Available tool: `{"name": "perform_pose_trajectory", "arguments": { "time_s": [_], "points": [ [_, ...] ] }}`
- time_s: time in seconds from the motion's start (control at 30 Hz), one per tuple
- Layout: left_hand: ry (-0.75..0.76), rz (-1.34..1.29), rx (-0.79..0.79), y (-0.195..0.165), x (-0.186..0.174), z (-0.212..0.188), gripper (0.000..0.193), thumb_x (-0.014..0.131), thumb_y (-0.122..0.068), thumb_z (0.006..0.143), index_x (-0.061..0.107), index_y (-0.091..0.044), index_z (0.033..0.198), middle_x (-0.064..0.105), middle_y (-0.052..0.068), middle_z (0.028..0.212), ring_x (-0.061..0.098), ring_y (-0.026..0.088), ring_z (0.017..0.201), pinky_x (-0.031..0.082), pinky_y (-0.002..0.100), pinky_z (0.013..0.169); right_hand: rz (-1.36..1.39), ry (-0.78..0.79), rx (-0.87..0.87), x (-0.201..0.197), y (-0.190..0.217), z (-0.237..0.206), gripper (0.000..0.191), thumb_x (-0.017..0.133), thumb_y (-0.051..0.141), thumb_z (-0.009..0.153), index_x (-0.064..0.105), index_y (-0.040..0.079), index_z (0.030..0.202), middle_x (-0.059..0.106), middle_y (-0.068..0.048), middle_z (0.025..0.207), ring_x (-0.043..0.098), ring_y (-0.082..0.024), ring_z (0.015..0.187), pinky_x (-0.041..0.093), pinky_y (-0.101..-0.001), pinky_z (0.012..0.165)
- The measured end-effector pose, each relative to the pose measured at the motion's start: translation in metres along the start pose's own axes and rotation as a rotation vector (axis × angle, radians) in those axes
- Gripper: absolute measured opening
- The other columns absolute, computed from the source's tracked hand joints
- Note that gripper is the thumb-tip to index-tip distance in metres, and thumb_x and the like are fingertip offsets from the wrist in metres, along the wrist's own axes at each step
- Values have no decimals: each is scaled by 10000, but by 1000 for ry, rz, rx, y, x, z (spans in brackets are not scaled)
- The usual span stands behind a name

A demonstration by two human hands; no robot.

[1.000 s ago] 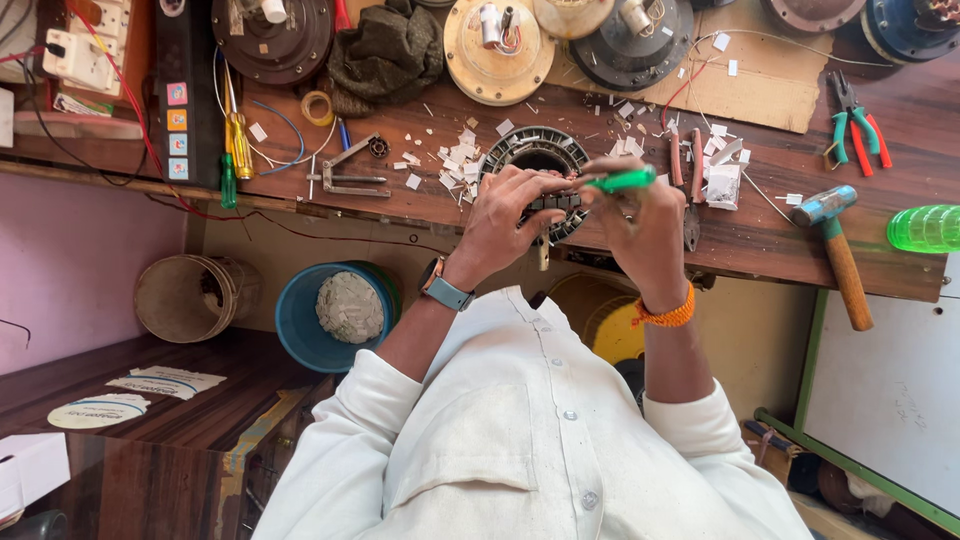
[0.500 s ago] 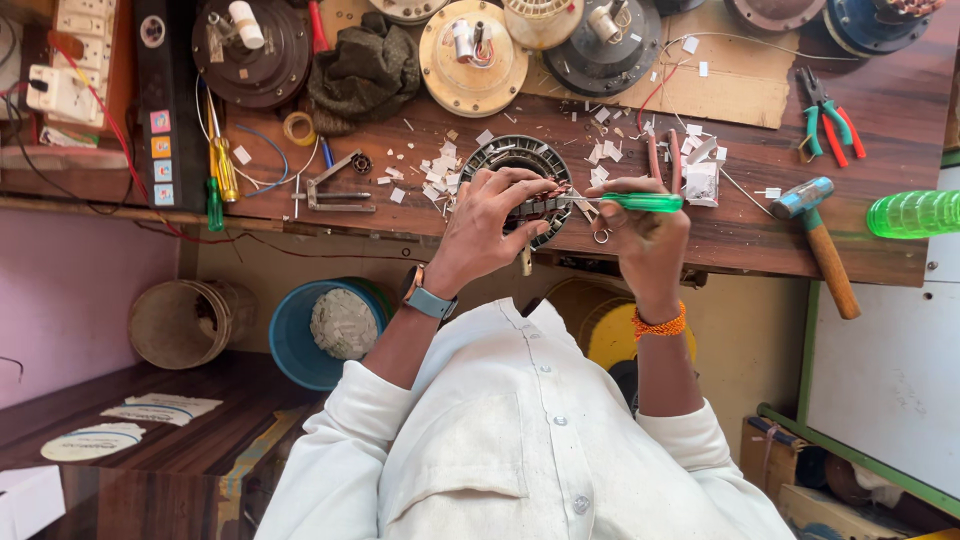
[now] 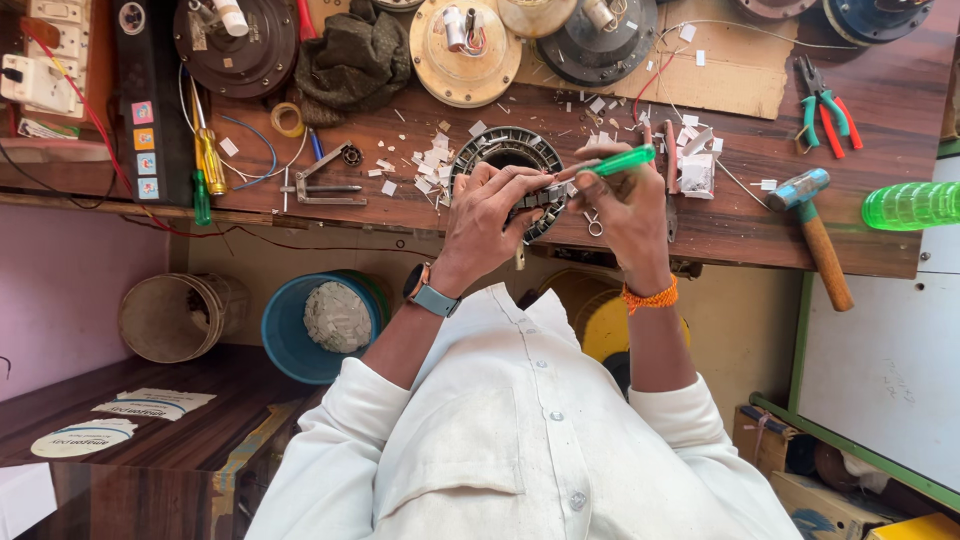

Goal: The person works at a cluttered repair bench on a motor armature held in a housing, pressing small white insulation pieces into the armature slots by hand. They use scissors to trim pieces and a green-handled screwdriver to press and seat the pieces into the slots, repeating this across slots.

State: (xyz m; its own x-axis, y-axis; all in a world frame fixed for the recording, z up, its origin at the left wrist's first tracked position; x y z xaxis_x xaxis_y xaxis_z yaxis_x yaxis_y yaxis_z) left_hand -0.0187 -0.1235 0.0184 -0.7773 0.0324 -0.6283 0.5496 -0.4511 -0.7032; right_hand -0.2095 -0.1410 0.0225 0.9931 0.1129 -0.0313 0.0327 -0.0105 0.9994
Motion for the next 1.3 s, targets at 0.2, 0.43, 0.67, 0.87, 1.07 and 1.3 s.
{"name": "perform_pose_trajectory", "arguments": {
  "time_s": [0.2, 0.43, 0.67, 0.87, 1.07, 1.3],
  "points": [
    [-6, -7, 22, -3, -3, 0, 441, 791, -206, 889, 675, -228, 1314, 681, -117, 1233, 547, 169, 989, 379, 381, 877, 294, -128, 154, -7, -33, -7, 315, 717, 221, 1019, 637, -25, 1200, 689, -53, 913, 673, -94, 691, 455, -174, 523],
    [3, -30, 87, -10, -13, 5, 530, 789, -204, 843, 642, -179, 1352, 671, -51, 1315, 559, 229, 1095, 398, 405, 1001, 344, -244, 114, -14, -29, -7, 377, 710, 157, 1010, 538, 55, 1329, 708, -67, 993, 668, -91, 721, 533, -193, 566],
    [-431, -181, -396, 70, -61, -56, 238, 670, -213, 1020, 678, -127, 1242, 712, 50, 1183, 653, 281, 1079, 516, 408, 972, -194, -236, 395, -42, -52, -25, 343, 643, 324, 1140, 698, -1, 1235, 626, -42, 853, 533, -136, 732, 448, -329, 623],
    [-287, 26, -612, 116, -76, -92, 128, 651, -139, 966, 704, -65, 1058, 725, 146, 1024, 698, 354, 925, 546, 406, 777, -628, 139, 667, 13, -96, -40, 322, 675, 325, 996, 747, 13, 1017, 760, -91, 832, 681, -130, 695, 549, -312, 646],
    [-70, 342, -503, 116, -56, -68, 240, 692, -166, 951, 674, -121, 1187, 704, 89, 1105, 604, 277, 1016, 509, 393, 937, -357, -103, 354, 35, -65, -3, 187, 536, 87, 1013, 660, -34, 1084, 740, -75, 895, 702, -114, 752, 576, -276, 681],
    [26, 537, -346, 102, -43, -51, 558, 763, -408, 872, 611, -197, 1366, 540, 97, 1317, 486, 307, 1189, 438, 510, 961, -323, -124, 207, 24, -52, -16, 169, 578, 54, 1065, 683, -52, 1144, 710, -73, 949, 669, -115, 776, 544, -255, 681]
  ]
}}
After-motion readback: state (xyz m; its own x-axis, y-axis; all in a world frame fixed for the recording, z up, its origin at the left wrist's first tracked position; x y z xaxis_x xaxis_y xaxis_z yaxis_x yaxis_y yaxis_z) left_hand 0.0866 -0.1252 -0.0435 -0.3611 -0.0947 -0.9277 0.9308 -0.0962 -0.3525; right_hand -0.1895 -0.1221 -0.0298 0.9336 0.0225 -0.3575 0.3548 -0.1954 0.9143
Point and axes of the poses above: each hand's wrist, its own z-axis towards the middle knuckle, its own x-axis out of the palm, y = z × x, the point moved 5 cm from there along z, towards the middle knuckle
